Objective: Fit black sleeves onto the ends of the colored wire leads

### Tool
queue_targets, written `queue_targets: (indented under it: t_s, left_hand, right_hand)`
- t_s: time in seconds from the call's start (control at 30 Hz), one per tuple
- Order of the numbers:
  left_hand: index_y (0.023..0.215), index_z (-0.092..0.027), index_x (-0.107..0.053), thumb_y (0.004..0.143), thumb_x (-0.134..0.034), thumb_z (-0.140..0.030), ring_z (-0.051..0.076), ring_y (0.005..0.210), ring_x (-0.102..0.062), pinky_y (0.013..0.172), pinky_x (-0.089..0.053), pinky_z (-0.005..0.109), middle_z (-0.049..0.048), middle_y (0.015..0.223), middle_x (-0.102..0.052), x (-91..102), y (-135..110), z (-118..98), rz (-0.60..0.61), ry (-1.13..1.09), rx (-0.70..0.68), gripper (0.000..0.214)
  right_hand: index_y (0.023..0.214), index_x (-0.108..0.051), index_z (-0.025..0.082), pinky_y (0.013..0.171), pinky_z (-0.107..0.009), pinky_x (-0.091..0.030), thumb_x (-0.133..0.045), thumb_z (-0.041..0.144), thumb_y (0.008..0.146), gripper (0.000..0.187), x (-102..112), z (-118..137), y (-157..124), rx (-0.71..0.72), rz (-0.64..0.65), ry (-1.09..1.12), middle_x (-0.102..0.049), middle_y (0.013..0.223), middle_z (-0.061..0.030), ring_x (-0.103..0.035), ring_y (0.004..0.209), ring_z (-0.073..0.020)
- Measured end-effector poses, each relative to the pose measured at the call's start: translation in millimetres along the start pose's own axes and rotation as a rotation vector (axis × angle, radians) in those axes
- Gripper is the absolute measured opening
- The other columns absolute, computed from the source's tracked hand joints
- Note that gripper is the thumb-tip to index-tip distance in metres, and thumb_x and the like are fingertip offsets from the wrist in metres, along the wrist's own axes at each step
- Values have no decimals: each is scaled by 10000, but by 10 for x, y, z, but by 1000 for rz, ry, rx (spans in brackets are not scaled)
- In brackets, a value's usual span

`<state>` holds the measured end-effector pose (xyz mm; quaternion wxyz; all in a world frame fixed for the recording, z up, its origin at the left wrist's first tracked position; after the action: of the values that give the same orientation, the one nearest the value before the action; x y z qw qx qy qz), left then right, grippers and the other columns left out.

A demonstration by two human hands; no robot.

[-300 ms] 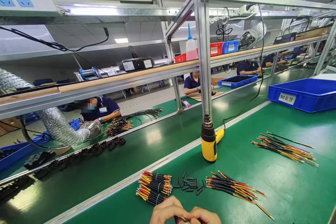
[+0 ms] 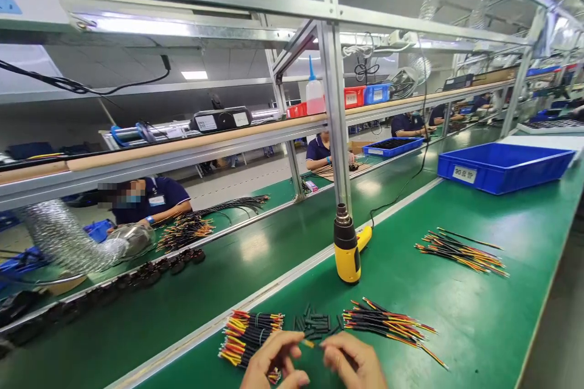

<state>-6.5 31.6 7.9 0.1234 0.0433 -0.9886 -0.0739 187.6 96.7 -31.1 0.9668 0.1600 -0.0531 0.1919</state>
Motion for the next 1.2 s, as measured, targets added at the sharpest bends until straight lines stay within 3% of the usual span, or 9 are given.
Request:
queue_targets:
  t_s: [0.13, 0.23, 0.43, 0.57, 0.73, 0.83, 0.93, 1.07, 1.2]
  left_hand:
    - [969, -192, -761, 736, -685, -121, 186, 744, -662, 701, -491, 282, 51, 922, -695, 153, 89, -157, 82, 400, 61, 256]
    - [903, -172, -758, 772, -653, -92, 240, 868, -682, 786, -487, 331, 74, 919, -728, 187, 104, -252, 169, 670, 122, 186]
    - [942, -160, -748, 797, -612, -88, 295, 953, -680, 848, -490, 393, 108, 981, -743, 185, 93, -180, 181, 767, 149, 211]
    - [962, -183, -747, 802, -604, -110, 292, 969, -695, 835, -514, 367, 98, 1004, -753, 192, 99, -59, 248, 790, 139, 226]
    - [977, -188, -734, 837, -577, -101, 259, 954, -701, 866, -527, 343, 87, 986, -742, 160, 107, 54, 258, 768, 44, 227]
    - [1046, -182, -720, 865, -542, -95, 243, 933, -700, 854, -541, 326, 92, 995, -722, -30, 171, 36, 250, 723, -53, 268]
    - [1126, -202, -704, 848, -513, -53, 261, 1068, -656, 953, -516, 361, 99, 1114, -702, -391, 344, -95, 270, 732, -127, 368]
    - [1336, -198, -610, 765, -516, -26, 310, 1245, -534, 1088, -415, 452, 107, 1341, -628, -864, 683, -255, 366, 813, -123, 603]
    - [1353, -128, -592, 741, -498, -27, 346, 1233, -535, 1065, -410, 483, 150, 1302, -656, -1013, 927, -208, 394, 850, -89, 627]
  right_hand:
    - [873, -785, 257, 696, -335, -522, -350, 632, 1034, 597, 625, 34, 295, 282, -251, -753, -730, 845, -68, -664, 775, -228]
    - [819, -775, 254, 616, -345, -437, -220, 559, 1076, 684, 793, -89, 379, 403, -223, -1083, -676, 752, -69, -600, 685, -223]
    - [1028, -741, 221, 672, -350, -457, -323, 419, 1092, 467, 778, -165, 244, 439, -211, -1093, -697, 891, -79, -626, 775, -222]
    - [995, -712, 237, 683, -343, -497, -405, 283, 1059, 317, 740, -30, 131, 374, -123, -1003, -698, 910, -54, -644, 787, -218]
    - [1076, -704, 228, 796, -392, -542, -502, 170, 991, 227, 896, 30, 140, 108, 42, -1004, -703, 1029, -67, -665, 945, -261]
    - [1121, -710, 160, 842, -447, -541, -482, 182, 1012, 253, 1170, -12, 201, -85, 22, -1065, -711, 1068, -115, -663, 985, -299]
    - [1120, -723, 169, 869, -433, -529, -497, 170, 1014, 250, 1298, 5, 253, -119, 89, -1061, -723, 1076, -104, -665, 1012, -291]
    - [1067, -749, 242, 856, -421, -504, -707, 191, 903, 176, 1216, 103, 293, -75, 146, -1069, -735, 1000, -50, -662, 986, -292]
    - [1003, -754, 225, 833, -438, -484, -781, 138, 818, 206, 1111, 92, 256, -60, 139, -1087, -727, 977, -57, -651, 955, -310]
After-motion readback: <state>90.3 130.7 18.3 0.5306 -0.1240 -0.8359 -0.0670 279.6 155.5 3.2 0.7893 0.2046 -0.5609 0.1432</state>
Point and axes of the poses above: each hand's wrist, its own y-axis towards the middle knuckle, its own x-axis out of the back of the hand, z = x × y, the point moved 3 cm from there along y, towards the middle knuckle
